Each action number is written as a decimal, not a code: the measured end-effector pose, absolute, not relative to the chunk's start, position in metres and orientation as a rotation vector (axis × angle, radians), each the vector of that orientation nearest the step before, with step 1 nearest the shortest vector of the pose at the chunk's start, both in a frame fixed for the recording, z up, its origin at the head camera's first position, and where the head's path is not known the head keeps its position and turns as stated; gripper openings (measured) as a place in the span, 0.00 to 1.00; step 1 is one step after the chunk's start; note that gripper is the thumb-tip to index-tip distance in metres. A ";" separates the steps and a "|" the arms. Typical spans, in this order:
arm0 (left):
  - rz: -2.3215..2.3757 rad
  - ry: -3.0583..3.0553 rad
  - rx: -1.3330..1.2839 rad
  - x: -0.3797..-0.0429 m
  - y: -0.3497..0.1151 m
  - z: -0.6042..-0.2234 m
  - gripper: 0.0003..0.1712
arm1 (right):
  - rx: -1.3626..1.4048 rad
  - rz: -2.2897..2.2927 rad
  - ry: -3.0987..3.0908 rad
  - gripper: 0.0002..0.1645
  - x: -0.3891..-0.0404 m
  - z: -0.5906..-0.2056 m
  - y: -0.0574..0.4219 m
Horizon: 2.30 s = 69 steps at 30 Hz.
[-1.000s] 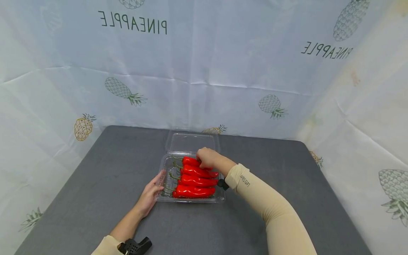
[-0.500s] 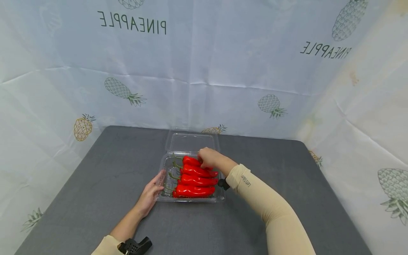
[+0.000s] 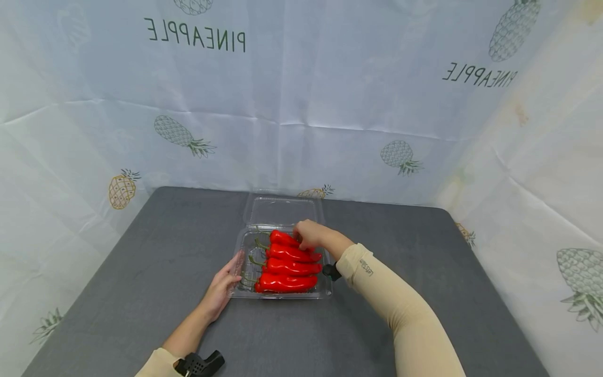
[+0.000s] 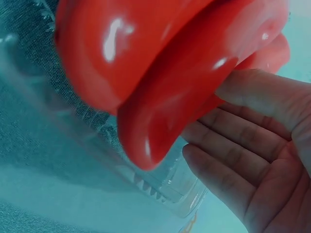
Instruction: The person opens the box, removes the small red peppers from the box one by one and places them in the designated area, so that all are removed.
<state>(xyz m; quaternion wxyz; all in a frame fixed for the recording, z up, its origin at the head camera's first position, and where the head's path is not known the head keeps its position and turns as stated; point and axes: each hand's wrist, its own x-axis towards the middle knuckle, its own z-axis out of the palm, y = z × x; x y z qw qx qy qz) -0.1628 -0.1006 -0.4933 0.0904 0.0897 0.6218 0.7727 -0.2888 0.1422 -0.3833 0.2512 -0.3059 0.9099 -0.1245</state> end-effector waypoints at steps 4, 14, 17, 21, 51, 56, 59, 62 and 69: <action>2.289 1.858 0.265 -0.162 -0.101 -0.494 0.40 | -0.836 -0.372 2.456 0.17 -0.290 -0.385 0.146; 2.303 1.851 0.281 -0.162 -0.101 -0.495 0.40 | -0.821 -0.390 2.421 0.21 -0.290 -0.378 0.150; 2.295 1.850 0.274 -0.162 -0.101 -0.495 0.39 | -0.807 -0.373 2.430 0.20 -0.289 -0.377 0.149; 2.295 1.845 0.279 -0.163 -0.101 -0.495 0.40 | -0.789 -0.374 2.438 0.21 -0.290 -0.377 0.150; 2.287 1.872 0.280 -0.163 -0.100 -0.496 0.39 | -0.767 -0.856 2.363 0.24 -0.287 -0.396 0.166; 2.277 1.882 0.277 -0.163 -0.101 -0.495 0.39 | -0.789 -0.901 2.317 0.25 -0.287 -0.396 0.166; 2.273 1.875 0.272 -0.163 -0.102 -0.495 0.39 | -0.788 -0.916 2.297 0.26 -0.285 -0.394 0.167; 2.283 1.866 0.253 -0.162 -0.101 -0.494 0.38 | -0.765 -0.964 2.287 0.27 -0.282 -0.389 0.169; 2.295 1.889 0.233 -0.161 -0.100 -0.492 0.37 | -0.628 -1.261 2.251 0.30 -0.280 -0.379 0.181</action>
